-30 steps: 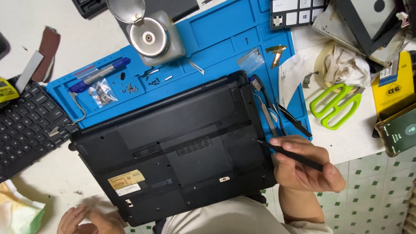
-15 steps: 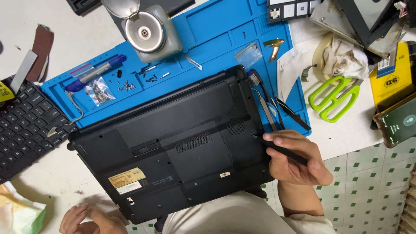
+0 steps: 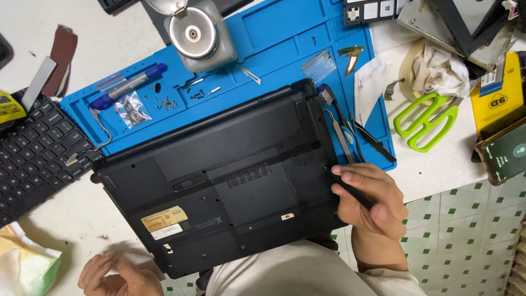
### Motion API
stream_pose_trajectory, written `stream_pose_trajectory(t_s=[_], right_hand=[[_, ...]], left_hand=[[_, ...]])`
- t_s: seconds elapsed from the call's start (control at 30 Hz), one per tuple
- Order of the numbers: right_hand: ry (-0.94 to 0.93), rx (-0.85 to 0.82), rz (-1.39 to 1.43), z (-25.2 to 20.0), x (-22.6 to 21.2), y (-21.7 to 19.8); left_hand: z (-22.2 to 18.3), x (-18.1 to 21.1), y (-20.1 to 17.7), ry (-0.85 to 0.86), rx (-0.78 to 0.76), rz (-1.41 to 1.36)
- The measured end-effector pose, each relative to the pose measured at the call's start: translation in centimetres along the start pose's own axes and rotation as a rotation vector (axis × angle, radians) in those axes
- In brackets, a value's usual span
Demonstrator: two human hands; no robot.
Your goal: Cleaning or prying the optical drive area of a laptop using a small tool on a repair bench.
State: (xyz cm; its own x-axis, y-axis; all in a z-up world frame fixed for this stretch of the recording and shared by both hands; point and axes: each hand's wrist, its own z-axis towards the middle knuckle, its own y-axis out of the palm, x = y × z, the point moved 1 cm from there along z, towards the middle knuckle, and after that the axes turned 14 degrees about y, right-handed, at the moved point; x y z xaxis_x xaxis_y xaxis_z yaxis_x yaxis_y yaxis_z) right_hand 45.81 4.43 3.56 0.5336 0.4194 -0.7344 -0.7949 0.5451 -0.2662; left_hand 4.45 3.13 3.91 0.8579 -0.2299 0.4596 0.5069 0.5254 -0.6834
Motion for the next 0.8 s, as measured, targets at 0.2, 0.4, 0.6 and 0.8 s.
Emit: stream_pose_trajectory(t_s=[0.2,0.4,0.6,0.8], right_hand=[[-0.001,-0.076,0.026,-0.4,0.3,-0.6],[0.086,-0.074,0.115,0.4,0.2,-0.4],[0.071,-0.067,-0.002,0.9,0.4,-0.5],[0.115,-0.032,0.162,0.0,-0.2,-0.1]], left_hand=[[0.0,0.0,-0.6,-0.01,-0.044,-0.034],[0.0,-0.2,-0.2,0.003,0.017,-0.062],[-0.6,-0.8,-0.6,-0.019,-0.008,-0.09],[-0.6,-1.2,0.2,0.006,0.087,-0.112]])
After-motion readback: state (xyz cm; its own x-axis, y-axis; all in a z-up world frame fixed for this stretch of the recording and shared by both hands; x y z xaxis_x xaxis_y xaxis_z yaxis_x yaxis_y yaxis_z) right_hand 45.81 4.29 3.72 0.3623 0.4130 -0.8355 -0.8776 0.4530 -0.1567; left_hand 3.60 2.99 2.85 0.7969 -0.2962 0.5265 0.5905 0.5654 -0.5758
